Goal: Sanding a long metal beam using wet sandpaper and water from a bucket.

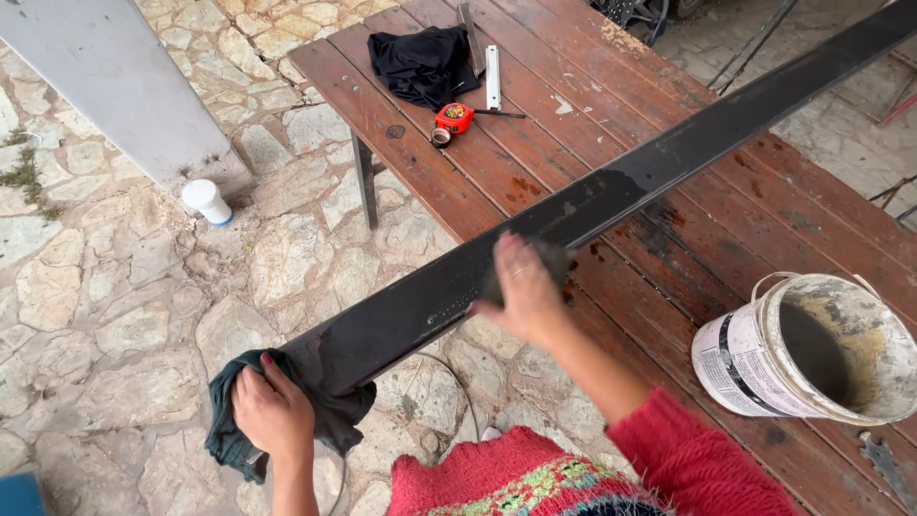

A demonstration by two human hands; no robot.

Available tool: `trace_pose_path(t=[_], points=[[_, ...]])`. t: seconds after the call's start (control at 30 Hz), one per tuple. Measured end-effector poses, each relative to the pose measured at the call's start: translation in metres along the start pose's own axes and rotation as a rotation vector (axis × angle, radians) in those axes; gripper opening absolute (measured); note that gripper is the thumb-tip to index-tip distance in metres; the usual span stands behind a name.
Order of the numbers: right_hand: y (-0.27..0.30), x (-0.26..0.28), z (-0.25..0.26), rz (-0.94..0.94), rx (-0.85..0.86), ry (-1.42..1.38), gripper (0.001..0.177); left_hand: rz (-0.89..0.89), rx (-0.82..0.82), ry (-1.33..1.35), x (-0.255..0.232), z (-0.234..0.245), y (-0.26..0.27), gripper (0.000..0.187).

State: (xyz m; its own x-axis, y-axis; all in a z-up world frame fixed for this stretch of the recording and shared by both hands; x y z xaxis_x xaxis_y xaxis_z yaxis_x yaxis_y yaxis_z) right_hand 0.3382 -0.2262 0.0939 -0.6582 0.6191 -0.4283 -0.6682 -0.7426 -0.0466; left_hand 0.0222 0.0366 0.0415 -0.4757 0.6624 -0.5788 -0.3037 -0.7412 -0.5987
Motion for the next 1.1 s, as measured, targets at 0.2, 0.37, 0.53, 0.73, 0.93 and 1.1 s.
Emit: trace_pose_path(t=[0.2,0.37,0.53,0.73,0.93,1.1], points=[[-0.005,-0.019,-0.009,0.141,-0.079,-0.068,0.113,-0.003,-0.008,0.004,-0.001,0.002,0.0,0.04],[-0.001,-0.003,0.003,0.017,0.058,0.007,0.121,0.022,0.01,0.007,0.002,0.0,0.001,0.04],[0.016,0.019,0.012,0.138,-0.184,0.061,0.12,0.014,0.003,0.008,-0.001,0.001,-0.001,0.04],[0.008,0.024,-0.01,-0.056,-0.011,-0.025,0.125,0.017,0.003,0.023,-0.002,0.001,-0.002,0.04],[0.041,0.13,0.064,0.317,-0.24,-0.109,0.119,0.009,0.006,0.025,-0.006,0.005,-0.003,0.038],[-0.016,-0.034,-0.004,-0.052,0.039,-0.091,0.1,0.026,0.02,0.015,-0.002,0.005,0.001,0.038]])
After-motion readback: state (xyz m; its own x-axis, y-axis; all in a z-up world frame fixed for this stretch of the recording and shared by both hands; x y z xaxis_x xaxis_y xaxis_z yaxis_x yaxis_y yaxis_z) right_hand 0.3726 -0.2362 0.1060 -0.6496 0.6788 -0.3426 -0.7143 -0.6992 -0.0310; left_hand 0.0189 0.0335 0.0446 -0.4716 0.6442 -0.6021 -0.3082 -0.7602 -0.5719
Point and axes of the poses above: each hand's wrist, its own y-axis away from the middle knuckle, its own z-axis out of the back of the hand, x = y × z, the point moved 5 cm from there along -y, towards the middle knuckle, and after that the axes turned 10 degrees about y, right-handed, at the moved point
